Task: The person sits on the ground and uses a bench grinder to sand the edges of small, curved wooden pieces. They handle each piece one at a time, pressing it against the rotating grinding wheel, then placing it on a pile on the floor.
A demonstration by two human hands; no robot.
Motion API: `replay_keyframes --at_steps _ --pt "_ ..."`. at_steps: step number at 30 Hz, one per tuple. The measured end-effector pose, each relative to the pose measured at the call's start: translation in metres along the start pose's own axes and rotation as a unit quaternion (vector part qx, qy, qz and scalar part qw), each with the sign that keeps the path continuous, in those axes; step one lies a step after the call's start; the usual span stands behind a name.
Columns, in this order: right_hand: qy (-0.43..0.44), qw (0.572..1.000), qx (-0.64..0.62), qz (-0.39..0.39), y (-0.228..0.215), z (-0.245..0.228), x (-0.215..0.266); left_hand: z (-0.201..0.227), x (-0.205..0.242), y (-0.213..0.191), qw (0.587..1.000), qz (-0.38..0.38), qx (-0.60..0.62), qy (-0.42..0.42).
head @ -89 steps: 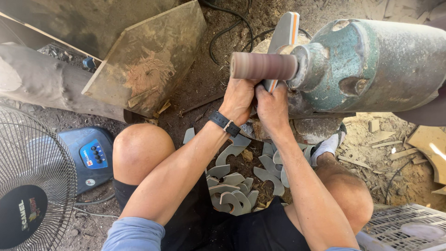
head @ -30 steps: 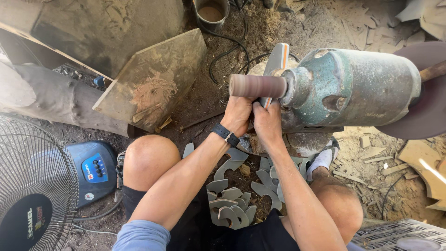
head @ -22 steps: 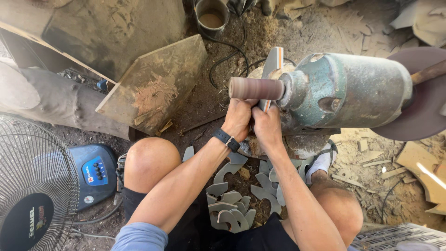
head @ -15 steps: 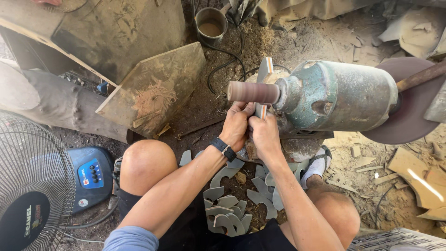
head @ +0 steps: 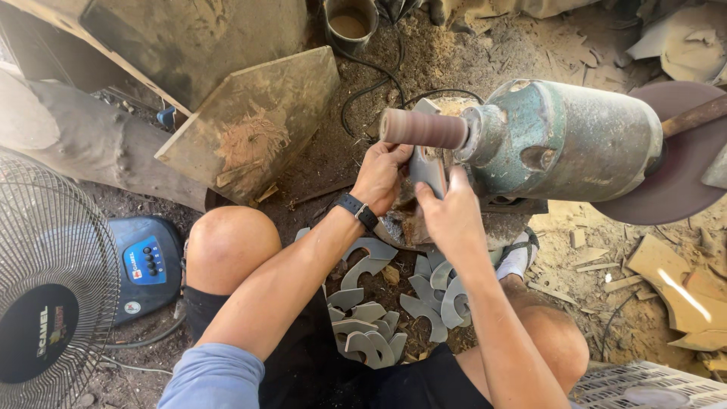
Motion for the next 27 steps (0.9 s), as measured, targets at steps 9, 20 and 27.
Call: replay_keyframes --at_steps 9,20,27 --pt "-0.162 0.976 0.097 0.112 -0.016 -0.045 0.01 0.0 -0.004 0.02 0.996 0.0 0.062 -0.056" --pt "-0.143 0.982 0.101 0.077 -0.027 -0.049 0.025 -0.005 0.033 0.017 0.995 -0.035 0.045 -0.085" --pt "-0.121 0.985 0.111 0.053 -0.036 -0.052 0.03 -0.011 0.053 0.013 0.991 -0.039 0.071 -0.103"
Point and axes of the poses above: each hand's wrist, its own x-axis away from the middle knuckle, its own y-axis out of the palm, z = x × y, the point moved 5 cm from there along -x, towards the middle knuckle, and after that the axes turned 13 degrees about z, right-handed, at the moved point
